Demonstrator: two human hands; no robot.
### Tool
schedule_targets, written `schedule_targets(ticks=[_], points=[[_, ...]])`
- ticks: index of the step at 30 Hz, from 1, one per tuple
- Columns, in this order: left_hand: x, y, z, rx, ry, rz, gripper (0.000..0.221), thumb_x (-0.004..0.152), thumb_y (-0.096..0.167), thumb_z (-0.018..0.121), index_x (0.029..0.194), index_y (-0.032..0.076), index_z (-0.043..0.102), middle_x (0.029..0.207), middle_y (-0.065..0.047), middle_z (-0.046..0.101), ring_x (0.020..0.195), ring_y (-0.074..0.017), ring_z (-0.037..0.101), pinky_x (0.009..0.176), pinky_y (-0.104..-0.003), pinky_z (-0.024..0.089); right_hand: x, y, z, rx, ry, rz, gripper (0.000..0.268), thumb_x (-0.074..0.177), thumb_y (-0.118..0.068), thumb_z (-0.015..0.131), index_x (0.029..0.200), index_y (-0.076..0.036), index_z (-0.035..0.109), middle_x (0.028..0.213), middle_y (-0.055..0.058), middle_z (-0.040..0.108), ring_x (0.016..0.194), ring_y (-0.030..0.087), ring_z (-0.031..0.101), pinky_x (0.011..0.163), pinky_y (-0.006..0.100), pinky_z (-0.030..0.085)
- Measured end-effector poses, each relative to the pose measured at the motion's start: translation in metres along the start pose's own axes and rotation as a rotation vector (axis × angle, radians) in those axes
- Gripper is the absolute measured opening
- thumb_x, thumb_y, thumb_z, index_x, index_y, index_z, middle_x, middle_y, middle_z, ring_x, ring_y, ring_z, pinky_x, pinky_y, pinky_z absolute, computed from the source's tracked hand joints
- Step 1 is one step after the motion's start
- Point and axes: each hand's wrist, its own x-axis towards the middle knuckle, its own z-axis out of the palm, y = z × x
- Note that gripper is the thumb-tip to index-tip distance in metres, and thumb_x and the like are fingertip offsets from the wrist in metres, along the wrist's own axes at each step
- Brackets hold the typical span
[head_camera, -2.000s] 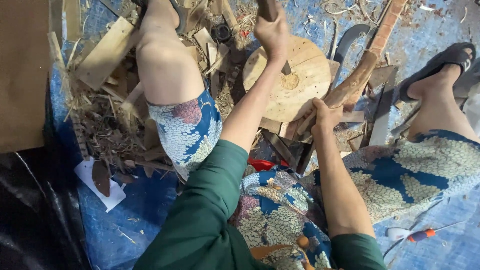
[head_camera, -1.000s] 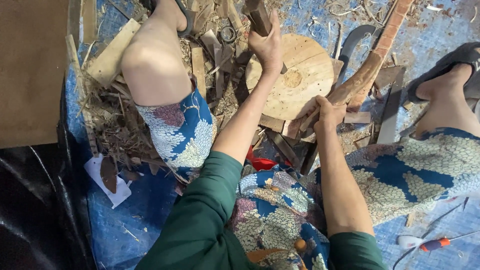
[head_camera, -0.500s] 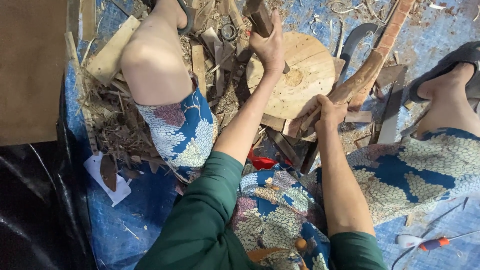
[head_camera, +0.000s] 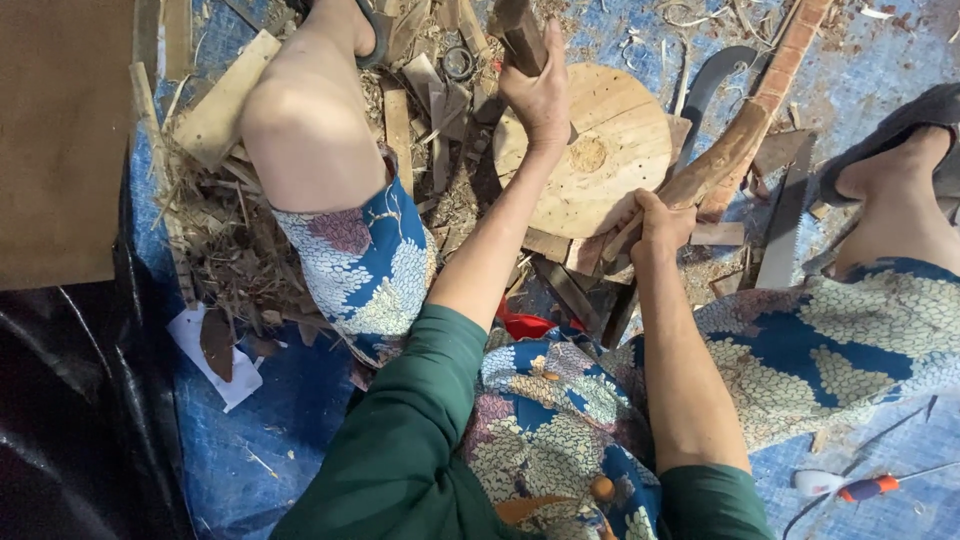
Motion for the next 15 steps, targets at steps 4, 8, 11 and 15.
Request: schedule_targets(ticks=[4,8,11,15], points=[[-0.0029,-0.0102,0.0008,-0.004,-0.014,-0.008,0.025,0.091,0.035,0.064,0.074,0.019,0.055,0.062,0.01,0.056,0.049,-0.0064,0.053,0.049,-0.019,0.048,0.0019,0.0007,0.0007,-0.013,-0.004,0.014,0.052,0.08,-0.018,0.086,0.115,-0.005,0.05,0.097,0.007,0.067,0.074,0.014,0.072,0.062,0.023,0.064],[-0.002,-0.0072,0.0008,-0.038,0.0,0.0,0.028,0.091,0.036,0.065,0.071,0.019,0.054,0.063,0.01,0.055,0.051,-0.0063,0.052,0.053,-0.019,0.048,0.0039,0.0019,0.0007,0.008,-0.001,0.015,0.05,0.079,-0.017,0.086,0.114,-0.007,0.051,0.096,0.005,0.068,0.074,0.013,0.071,0.063,0.023,0.062],[-0.0032,-0.0071,0.0005,-0.025,-0.004,0.012,0.024,0.092,0.032,0.065,0.074,0.018,0.057,0.063,0.01,0.057,0.051,-0.0059,0.054,0.052,-0.019,0.048,0.0053,0.004,0.0,-0.032,0.008,-0.009,0.05,0.078,-0.021,0.087,0.111,-0.005,0.052,0.094,0.006,0.068,0.07,0.013,0.069,0.059,0.025,0.06],[-0.0045,-0.0096,0.0018,-0.055,-0.025,-0.012,0.027,0.092,0.034,0.065,0.072,0.019,0.055,0.063,0.009,0.055,0.05,-0.0069,0.052,0.05,-0.019,0.047,0.005,0.0032,-0.0003,-0.011,0.005,-0.01,0.05,0.078,-0.02,0.087,0.111,-0.005,0.052,0.093,0.006,0.068,0.069,0.013,0.068,0.058,0.025,0.059]])
